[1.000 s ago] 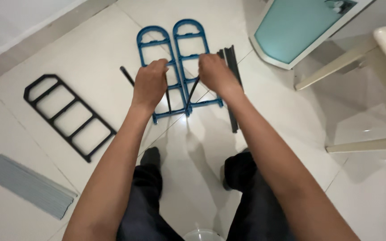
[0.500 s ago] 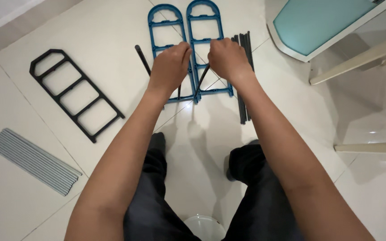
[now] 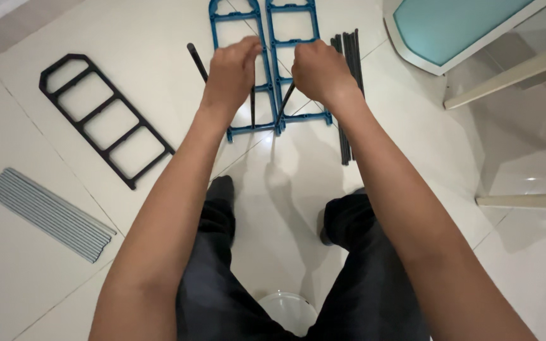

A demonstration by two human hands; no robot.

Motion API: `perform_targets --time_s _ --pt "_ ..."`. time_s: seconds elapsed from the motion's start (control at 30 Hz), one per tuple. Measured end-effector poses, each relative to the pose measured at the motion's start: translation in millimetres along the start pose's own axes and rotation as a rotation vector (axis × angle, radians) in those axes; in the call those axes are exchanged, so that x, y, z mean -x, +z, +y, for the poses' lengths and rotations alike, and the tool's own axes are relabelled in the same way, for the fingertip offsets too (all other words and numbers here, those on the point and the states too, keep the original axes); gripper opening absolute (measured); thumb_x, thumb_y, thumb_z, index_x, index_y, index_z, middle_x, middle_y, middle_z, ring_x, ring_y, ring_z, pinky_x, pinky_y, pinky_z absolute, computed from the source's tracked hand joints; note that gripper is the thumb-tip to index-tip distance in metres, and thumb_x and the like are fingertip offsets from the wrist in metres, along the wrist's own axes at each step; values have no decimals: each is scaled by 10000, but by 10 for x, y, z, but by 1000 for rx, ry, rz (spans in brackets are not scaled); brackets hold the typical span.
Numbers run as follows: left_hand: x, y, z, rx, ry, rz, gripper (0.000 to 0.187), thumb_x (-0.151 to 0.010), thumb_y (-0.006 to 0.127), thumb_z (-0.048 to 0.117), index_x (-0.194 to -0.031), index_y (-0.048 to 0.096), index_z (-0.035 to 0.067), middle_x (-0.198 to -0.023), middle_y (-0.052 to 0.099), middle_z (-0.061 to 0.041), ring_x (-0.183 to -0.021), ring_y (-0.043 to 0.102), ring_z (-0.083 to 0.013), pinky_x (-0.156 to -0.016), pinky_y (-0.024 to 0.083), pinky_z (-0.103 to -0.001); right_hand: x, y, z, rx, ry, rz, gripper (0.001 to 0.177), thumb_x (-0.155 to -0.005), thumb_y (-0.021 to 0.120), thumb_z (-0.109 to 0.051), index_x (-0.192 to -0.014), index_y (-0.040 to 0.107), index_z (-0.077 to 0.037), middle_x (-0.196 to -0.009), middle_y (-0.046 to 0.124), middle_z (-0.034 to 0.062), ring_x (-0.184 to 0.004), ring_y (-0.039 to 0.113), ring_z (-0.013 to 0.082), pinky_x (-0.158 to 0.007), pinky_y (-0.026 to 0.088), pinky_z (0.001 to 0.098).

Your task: The person assembles a blue plastic rack by inserting black metal rods into the side frames. They connect two side frames with horizontal rods and then attach a top handle piece to complete the structure.

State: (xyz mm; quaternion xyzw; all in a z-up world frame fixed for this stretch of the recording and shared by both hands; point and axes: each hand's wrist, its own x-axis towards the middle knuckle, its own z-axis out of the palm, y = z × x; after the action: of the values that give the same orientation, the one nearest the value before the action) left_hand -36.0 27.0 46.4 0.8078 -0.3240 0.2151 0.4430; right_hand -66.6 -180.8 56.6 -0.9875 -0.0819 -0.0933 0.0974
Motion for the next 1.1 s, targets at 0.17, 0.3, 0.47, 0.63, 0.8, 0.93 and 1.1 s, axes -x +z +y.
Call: perform_targets --time_s 0.17,0.3,0.47,0.63,0.8,0.93,1.1 --pt "-37 61 68 33 -61 -5 117 -1043 628 75 -1065 707 -8 -831 712 -221 -737 699 -391 -650 540 -434 61 -88 -19 -26 -45 50 101 -889 626 -96 -905 669 -6 -889 693 254 -813 681 465 -718 549 556" --pt "8 -16 141 9 -43 1 119 -1068 619 75 -1087 691 -18 -876 713 -230 -768 698 -395 -661 545 -419 102 -318 -107 -242 0 -58 193 -1067 527 -203 -1072 611 -29 -851 701 200 -837 679 431 -732 518 557" --pt "100 -5 225 -18 -57 -29 143 -1080 612 87 -1134 683 -24 -904 714 -229 -803 688 -409 -703 537 -450 142 -581 6 -551 100 -98 297 -1120 406 -341 -1252 531 -107 -777 665 113 -776 692 272 -736 508 447" --pt "152 41 159 -122 -41 -54 161 -1117 589 99 -1233 659 11 -1047 714 -198 -935 708 -397 -826 564 -454 249 -451 457 -537 159 -32 359 -1183 444 -350 -1121 581 -24 -833 660 126 -824 711 251 -771 548 440" --pt "164 41 143 -152 23 12 354 -1125 623 76 -1461 516 36 -1398 546 -201 -1191 617 -391 -966 559 -461 473 -86 910 -377 209 -73 318 -1072 550 -333 -1251 635 -85 -908 726 143 -869 717 317 -825 543 474" --pt "127 49 215 -237 30 14 445 -1090 687 44 -1494 511 106 -1409 505 -165 -1253 578 -337 -1032 511 -482 690 374 1282 -120 340 -308 281 -1035 577 -362 -1227 664 -176 -1017 736 177 -984 689 397 -895 521 540" --pt "67 94 285 -403 283 129 398 -940 710 -10 -1316 600 65 -1335 532 -188 -1216 554 -371 -1008 483 -497 1230 1191 1590 -83 519 -447 252 -991 612 -350 -1155 699 -180 -1129 718 174 -1047 676 410 -922 530 531"
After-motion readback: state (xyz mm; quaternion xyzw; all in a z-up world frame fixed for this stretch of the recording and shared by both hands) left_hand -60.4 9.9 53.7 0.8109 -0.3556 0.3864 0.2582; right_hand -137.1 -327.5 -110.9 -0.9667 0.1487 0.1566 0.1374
